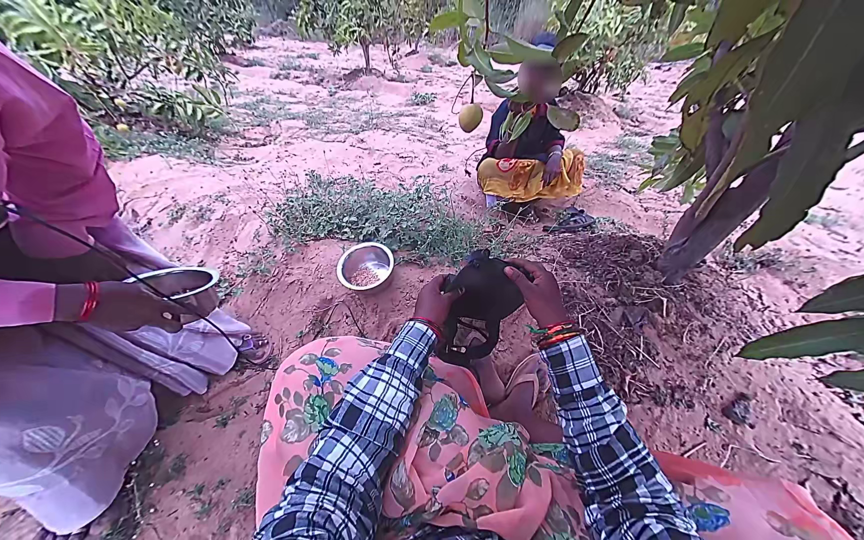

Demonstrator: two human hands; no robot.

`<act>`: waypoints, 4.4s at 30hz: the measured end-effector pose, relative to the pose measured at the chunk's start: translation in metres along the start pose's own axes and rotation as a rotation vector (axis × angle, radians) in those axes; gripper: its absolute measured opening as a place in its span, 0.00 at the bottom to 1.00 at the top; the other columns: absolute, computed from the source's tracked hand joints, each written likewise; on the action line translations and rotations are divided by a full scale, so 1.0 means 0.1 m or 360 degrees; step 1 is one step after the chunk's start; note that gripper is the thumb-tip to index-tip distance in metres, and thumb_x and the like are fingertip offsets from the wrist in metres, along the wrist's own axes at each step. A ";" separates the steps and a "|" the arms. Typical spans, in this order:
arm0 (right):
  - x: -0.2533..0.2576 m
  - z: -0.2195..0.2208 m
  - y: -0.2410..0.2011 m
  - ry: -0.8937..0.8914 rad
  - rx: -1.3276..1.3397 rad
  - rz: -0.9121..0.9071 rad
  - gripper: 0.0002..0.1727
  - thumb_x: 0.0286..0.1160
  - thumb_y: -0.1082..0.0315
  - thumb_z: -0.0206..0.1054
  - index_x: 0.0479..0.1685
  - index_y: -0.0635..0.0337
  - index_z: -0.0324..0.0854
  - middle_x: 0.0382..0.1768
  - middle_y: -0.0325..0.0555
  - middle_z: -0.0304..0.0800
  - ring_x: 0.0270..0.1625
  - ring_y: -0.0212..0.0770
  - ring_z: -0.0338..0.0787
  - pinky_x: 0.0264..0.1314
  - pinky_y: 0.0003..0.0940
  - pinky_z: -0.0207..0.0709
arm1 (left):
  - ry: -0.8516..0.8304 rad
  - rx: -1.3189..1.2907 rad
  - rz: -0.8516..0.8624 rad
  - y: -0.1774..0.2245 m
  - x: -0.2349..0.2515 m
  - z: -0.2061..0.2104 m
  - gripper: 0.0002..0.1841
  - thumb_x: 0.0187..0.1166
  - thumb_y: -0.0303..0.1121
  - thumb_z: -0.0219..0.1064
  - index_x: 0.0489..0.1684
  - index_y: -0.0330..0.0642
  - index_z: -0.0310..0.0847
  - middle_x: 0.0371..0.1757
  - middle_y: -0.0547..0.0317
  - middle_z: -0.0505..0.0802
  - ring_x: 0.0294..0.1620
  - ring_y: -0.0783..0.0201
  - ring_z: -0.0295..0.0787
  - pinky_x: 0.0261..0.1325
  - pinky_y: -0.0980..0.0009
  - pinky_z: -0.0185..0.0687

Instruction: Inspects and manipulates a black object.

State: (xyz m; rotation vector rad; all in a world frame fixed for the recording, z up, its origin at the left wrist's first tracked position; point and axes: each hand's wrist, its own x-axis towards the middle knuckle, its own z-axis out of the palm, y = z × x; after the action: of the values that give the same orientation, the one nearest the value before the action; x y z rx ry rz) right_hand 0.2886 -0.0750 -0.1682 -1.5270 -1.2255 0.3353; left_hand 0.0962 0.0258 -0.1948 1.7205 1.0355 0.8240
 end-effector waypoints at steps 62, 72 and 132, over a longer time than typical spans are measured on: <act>0.00 0.15 0.02 0.0135 -0.0244 -0.0295 0.13 0.83 0.67 0.67 0.60 0.60 0.89 0.68 0.59 0.87 0.73 0.54 0.85 0.78 0.52 0.76 | 0.0531 -0.0226 -0.0023 -0.12 0.11 -0.18 0.19 0.77 0.22 0.72 0.67 0.33 0.82 0.61 0.39 0.91 0.62 0.50 0.88 0.69 0.49 0.80; 0.00 0.15 0.01 0.0097 -0.0259 -0.0240 0.12 0.84 0.68 0.66 0.58 0.58 0.91 0.67 0.57 0.87 0.74 0.54 0.84 0.77 0.52 0.76 | 0.0514 -0.0294 -0.0020 -0.24 0.19 -0.18 0.21 0.74 0.21 0.75 0.66 0.33 0.81 0.60 0.38 0.91 0.60 0.50 0.88 0.68 0.49 0.80; -0.06 0.29 0.08 -0.0172 -0.0077 0.0348 0.28 0.83 0.52 0.70 0.76 0.59 0.78 0.55 0.61 0.90 0.49 0.53 0.92 0.60 0.53 0.84 | 0.0242 -0.0754 -0.0080 -0.04 0.09 -0.15 0.25 0.82 0.24 0.68 0.78 0.35 0.70 0.68 0.39 0.86 0.64 0.51 0.88 0.61 0.50 0.88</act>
State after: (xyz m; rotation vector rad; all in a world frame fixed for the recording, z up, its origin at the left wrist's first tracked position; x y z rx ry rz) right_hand 0.2687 -0.0624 -0.1881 -1.7080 -1.1582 0.5412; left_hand 0.0861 0.0408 -0.1923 1.2418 0.8899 1.0818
